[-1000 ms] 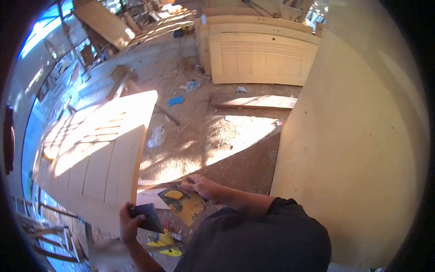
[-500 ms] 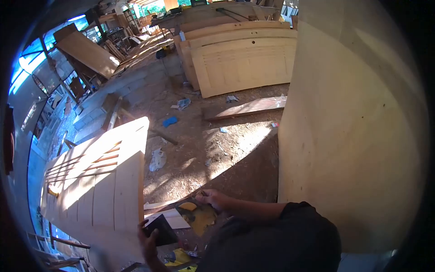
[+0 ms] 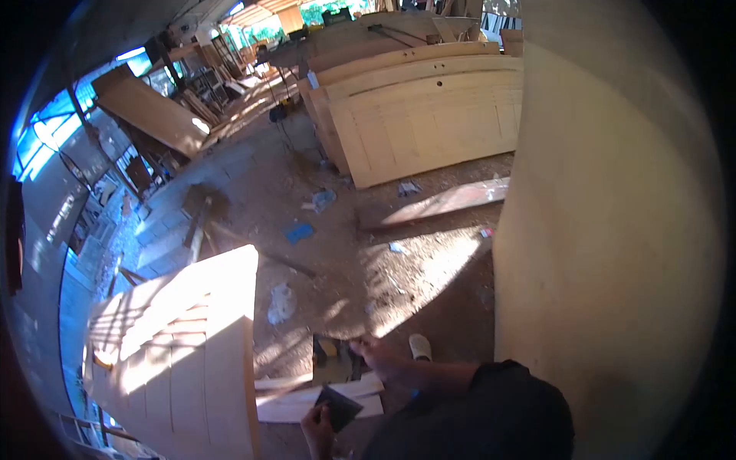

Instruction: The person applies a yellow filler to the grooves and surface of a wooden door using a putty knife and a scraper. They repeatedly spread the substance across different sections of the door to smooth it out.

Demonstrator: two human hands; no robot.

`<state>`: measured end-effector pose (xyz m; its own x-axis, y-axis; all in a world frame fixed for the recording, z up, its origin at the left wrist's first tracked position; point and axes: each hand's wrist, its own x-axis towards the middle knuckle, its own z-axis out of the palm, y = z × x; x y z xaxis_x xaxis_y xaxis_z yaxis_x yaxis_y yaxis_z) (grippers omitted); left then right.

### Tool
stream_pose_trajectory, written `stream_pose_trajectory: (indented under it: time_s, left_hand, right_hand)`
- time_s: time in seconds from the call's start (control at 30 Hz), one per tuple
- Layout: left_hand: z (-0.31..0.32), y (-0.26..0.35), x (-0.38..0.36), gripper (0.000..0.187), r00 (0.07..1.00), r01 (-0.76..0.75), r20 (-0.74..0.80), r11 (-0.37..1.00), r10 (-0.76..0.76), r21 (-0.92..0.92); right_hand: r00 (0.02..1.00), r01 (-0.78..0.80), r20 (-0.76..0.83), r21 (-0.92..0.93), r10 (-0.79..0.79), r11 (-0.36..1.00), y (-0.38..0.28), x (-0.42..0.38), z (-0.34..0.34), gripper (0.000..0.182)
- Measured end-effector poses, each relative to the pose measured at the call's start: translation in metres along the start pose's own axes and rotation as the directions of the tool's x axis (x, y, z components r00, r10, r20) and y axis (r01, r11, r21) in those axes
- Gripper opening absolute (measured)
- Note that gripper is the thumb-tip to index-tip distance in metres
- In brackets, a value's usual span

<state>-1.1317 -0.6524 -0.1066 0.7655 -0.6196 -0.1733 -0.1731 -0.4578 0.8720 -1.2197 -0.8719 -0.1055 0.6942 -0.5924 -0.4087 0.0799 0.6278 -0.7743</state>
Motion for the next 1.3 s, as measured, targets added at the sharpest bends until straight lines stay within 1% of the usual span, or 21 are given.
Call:
stream_pose_trajectory:
  time_s: [0.07,0.17,0.2,0.3,0.43,0.47,0.53,0.6,0.7,0.77,0.8,0.83,0.9,0.93,0.97,1.03,1.1,1.17,1.2,1.23,1.3]
  left_hand:
    - [0.014,-0.016,0.051,0.047,0.959,0.23,0.151,0.97,-0.239,0.075]
    - [0.043,0.044,0.108,0.035,0.986,0.058,0.159,0.997,-0.048,-0.053]
    - [0.062,0.037,0.134,0.027,0.992,-0.125,-0.03,0.992,0.125,-0.012]
    - [0.078,0.081,0.203,0.026,0.987,-0.102,0.137,0.98,0.079,0.172]
    - [0.111,0.151,0.266,0.021,0.939,-0.305,0.171,0.952,0.298,0.016]
    - [0.117,0.174,0.274,0.025,0.941,-0.25,0.217,0.965,0.26,-0.074]
    - [0.127,0.194,0.293,0.029,0.924,-0.17,0.35,0.985,0.153,0.019]
    - [0.139,0.21,0.315,0.03,0.902,-0.21,0.383,0.978,0.2,-0.017]
    - [0.175,0.209,0.358,0.03,0.78,-0.59,0.063,0.765,0.623,-0.258]
    - [0.185,0.184,0.396,0.021,0.771,-0.547,0.307,0.827,0.558,-0.13]
    - [0.172,0.208,0.41,0.022,0.806,-0.366,0.537,0.923,0.249,0.121]
    - [0.178,0.206,0.428,0.023,0.793,-0.484,0.395,0.873,0.463,-0.05]
    - [0.189,0.201,0.468,0.025,0.639,-0.739,0.006,0.616,0.769,-0.275]
    - [0.183,0.2,0.488,0.033,0.652,-0.73,0.042,0.642,0.757,-0.236]
    - [0.181,0.205,0.508,0.029,0.628,-0.735,0.04,0.609,0.777,-0.299]
    - [0.164,0.217,0.55,0.029,0.749,-0.599,0.017,0.689,0.662,-0.408]
    - [0.125,0.235,0.584,0.026,0.64,-0.749,-0.184,0.552,0.746,-0.366]
    - [0.122,0.2,0.628,0.018,0.792,-0.606,-0.075,0.768,0.606,-0.208]
    - [0.106,0.217,0.62,0.011,0.78,-0.626,-0.183,0.74,0.599,-0.245]
    - [0.1,0.21,0.64,0.011,0.676,-0.735,-0.368,0.622,0.638,-0.272]
    - [0.082,0.195,0.663,0.011,0.792,-0.605,-0.272,0.764,0.547,-0.224]
  right_hand:
    - [1.0,-0.009,0.024,-0.101,0.012,0.995,-0.004,0.045,-0.006,0.025]
    - [0.984,0.042,0.176,-0.098,-0.024,0.994,-0.042,0.085,-0.015,0.03]
    - [0.986,0.093,0.155,-0.204,-0.062,0.974,-0.053,0.098,-0.022,0.029]
    - [0.993,0.072,0.111,-0.305,-0.04,0.949,-0.131,0.119,-0.031,0.028]
    - [0.977,0.196,0.127,-0.233,-0.17,0.952,-0.18,0.169,-0.066,0.032]
    - [0.982,0.175,0.11,-0.25,-0.152,0.952,-0.196,0.178,-0.072,0.031]
    - [0.981,0.191,0.081,-0.256,-0.176,0.948,-0.221,0.19,-0.079,0.031]
    - [0.962,0.272,0.066,-0.181,-0.264,0.945,-0.229,0.211,-0.094,0.032]
    - [0.952,0.304,0.038,-0.266,-0.305,0.915,-0.252,0.233,-0.098,0.032]
    - [0.904,0.424,0.066,-0.273,-0.423,0.863,-0.253,0.258,-0.104,0.033]
    - [0.873,0.487,0.171,-0.268,-0.457,0.831,-0.264,0.27,-0.103,0.035]
    - [0.682,0.73,0.198,-0.23,-0.704,0.643,-0.26,0.292,-0.097,0.039]
    - [0.764,0.635,0.206,-0.071,-0.612,0.769,-0.284,0.313,-0.086,0.041]
    - [0.759,0.652,0.335,-0.389,-0.559,0.651,-0.303,0.337,-0.083,0.04]
    - [0.743,0.646,0.28,-0.541,-0.608,0.539,-0.31,0.356,-0.07,0.036]
    - [0.671,0.728,0.331,-0.465,-0.664,0.504,-0.327,0.413,-0.043,0.024]
    - [0.791,0.575,0.302,-0.663,-0.532,0.479,-0.357,0.441,-0.005,0.035]
    - [0.814,0.553,0.333,-0.694,-0.476,0.46,-0.368,0.479,0.03,0.038]
    - [0.838,0.535,0.376,-0.709,-0.395,0.46,-0.376,0.486,0.031,0.038]
    - [0.833,0.551,0.436,-0.706,-0.34,0.445,-0.378,0.506,0.044,0.038]
    - [0.816,0.573,0.536,-0.701,-0.216,0.425,-0.375,0.54,0.072,0.039]
